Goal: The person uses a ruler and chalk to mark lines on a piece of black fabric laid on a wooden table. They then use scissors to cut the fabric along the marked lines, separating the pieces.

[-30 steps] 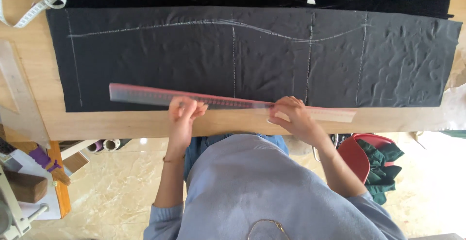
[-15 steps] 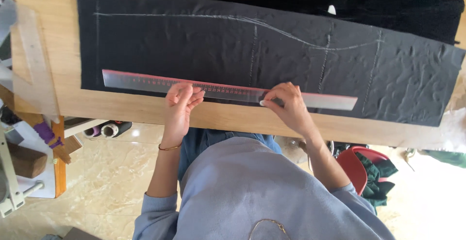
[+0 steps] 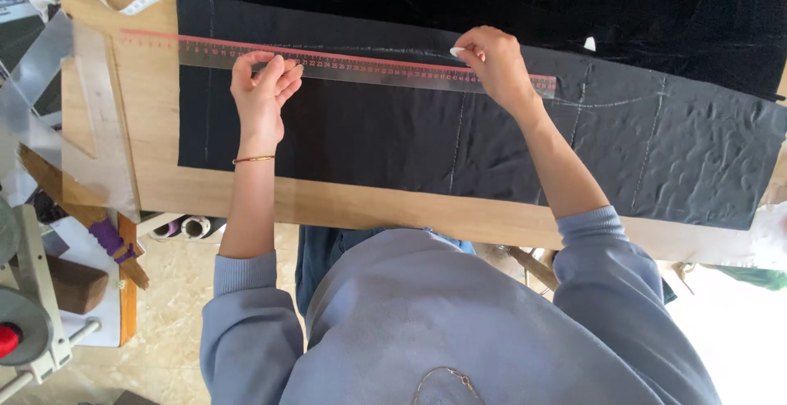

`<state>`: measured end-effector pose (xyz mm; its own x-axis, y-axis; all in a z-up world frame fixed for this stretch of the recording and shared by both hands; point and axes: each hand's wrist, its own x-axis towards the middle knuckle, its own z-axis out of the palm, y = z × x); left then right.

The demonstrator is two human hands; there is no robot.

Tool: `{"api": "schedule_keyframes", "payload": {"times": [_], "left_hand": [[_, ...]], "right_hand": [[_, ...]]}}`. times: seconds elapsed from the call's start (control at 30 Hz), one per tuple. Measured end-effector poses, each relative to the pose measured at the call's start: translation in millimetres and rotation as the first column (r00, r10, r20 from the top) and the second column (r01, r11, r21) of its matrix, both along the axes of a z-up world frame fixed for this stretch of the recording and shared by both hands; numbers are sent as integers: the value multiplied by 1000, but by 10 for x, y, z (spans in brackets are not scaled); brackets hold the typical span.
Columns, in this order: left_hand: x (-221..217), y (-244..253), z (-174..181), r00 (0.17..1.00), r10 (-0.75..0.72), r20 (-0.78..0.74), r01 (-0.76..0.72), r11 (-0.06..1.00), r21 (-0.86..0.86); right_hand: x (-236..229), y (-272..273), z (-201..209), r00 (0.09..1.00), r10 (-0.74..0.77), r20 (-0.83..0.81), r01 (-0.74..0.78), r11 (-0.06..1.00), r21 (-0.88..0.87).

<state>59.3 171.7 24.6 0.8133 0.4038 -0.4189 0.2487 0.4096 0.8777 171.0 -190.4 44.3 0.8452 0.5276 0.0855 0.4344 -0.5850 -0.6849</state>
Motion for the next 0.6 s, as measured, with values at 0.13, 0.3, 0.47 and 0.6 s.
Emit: {"api": "schedule_keyframes", "payload": {"times": [0.13,0.3,0.47,0.6], "left_hand": [[146,-16,-31,999,-3,-41,4,999,33],[224,-49,-51,999,41,9,-40,999,-18],[267,-103,-167,993,95,71,-94,995,-13],[285,-189,-193,985,126,121,-144,977,159]], "right_hand": [[20,-29,64,998,67,17,-65,992,-111],[28,-141,44,990,126,61,-117,984,-132],[53,-116,47,989,144,18,-142,985,-102],[113,-49,-11,986,165,-13,-166,983,-79]]}}
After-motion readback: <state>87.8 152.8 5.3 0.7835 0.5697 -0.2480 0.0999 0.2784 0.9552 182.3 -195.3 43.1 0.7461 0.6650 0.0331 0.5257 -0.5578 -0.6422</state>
